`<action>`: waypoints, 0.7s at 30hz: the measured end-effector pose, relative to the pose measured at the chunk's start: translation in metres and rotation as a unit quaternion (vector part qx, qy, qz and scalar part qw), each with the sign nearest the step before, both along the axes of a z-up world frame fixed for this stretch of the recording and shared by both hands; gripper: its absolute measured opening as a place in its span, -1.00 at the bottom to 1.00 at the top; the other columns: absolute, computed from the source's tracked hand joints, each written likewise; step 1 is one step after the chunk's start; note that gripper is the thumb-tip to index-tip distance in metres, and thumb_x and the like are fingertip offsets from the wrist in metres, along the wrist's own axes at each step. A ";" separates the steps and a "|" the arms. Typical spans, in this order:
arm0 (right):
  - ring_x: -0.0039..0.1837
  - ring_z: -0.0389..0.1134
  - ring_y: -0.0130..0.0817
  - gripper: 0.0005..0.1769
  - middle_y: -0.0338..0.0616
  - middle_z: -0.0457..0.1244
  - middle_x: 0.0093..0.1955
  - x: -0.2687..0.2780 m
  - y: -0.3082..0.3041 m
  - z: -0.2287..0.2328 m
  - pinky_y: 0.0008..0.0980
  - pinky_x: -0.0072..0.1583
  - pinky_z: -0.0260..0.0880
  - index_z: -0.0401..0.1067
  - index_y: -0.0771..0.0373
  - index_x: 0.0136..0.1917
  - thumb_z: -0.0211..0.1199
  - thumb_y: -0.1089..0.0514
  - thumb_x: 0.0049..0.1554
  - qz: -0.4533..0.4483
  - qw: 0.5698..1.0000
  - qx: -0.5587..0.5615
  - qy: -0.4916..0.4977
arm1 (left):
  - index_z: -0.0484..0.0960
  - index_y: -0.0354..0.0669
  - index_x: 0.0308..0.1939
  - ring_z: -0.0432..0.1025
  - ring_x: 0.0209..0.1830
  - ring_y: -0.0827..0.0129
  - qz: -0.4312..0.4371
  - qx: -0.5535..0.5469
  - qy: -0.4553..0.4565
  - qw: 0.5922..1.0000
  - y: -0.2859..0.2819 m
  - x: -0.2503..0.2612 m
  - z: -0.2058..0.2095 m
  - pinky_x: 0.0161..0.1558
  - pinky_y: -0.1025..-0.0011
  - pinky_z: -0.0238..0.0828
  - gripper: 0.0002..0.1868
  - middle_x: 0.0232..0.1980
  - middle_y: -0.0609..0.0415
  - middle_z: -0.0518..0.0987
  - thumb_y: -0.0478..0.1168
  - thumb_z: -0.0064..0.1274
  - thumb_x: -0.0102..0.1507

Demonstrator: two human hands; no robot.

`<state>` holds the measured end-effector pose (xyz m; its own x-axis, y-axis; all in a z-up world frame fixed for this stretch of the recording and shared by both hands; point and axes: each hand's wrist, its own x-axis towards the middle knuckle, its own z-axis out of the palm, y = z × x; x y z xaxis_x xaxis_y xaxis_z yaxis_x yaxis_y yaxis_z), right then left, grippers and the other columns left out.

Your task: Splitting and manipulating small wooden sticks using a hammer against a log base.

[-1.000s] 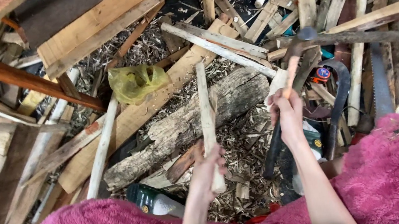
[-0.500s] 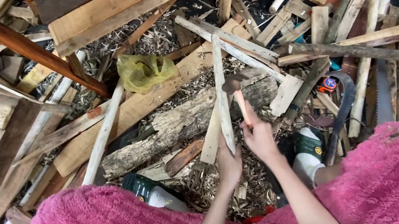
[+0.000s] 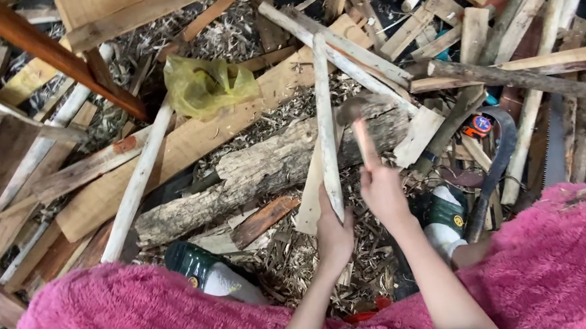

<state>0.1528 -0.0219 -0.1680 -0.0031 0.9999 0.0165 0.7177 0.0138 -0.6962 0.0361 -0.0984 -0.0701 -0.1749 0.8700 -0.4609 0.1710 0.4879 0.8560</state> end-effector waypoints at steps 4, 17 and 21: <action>-0.04 0.50 0.08 -0.24 0.15 0.42 -0.13 -0.003 -0.005 0.025 0.14 0.05 0.44 -0.01 -0.13 0.67 0.09 0.18 0.26 0.012 0.991 -0.092 -0.093 | -0.09 -0.07 0.61 0.36 0.22 -0.54 -0.023 -0.024 0.045 0.998 0.000 0.002 -0.009 0.10 -0.26 0.41 -0.21 0.21 -0.74 0.40 -0.22 -0.05 0.37; 0.04 0.47 0.19 -0.28 0.38 0.40 -0.11 0.000 -0.007 0.052 0.03 0.11 0.47 0.18 -0.16 0.59 0.17 0.17 0.19 -0.061 0.993 -0.092 0.031 | -0.10 -0.29 0.60 0.38 -0.47 0.47 0.055 -0.090 -0.222 0.969 0.016 -0.032 0.004 -0.50 0.56 0.46 -0.17 -0.21 -0.11 0.54 -0.33 0.01 0.34; -0.08 0.50 0.11 -0.30 0.41 0.38 -0.20 -0.017 -0.016 0.109 -0.05 -0.02 0.55 0.17 -0.04 0.59 0.21 0.18 0.22 -0.093 0.991 0.039 0.092 | 0.05 -0.26 0.57 0.57 -0.13 0.08 -0.012 -0.054 -0.025 0.998 0.002 -0.019 -0.012 -0.22 0.30 0.57 -0.25 0.20 -0.47 0.50 -0.37 -0.02 0.33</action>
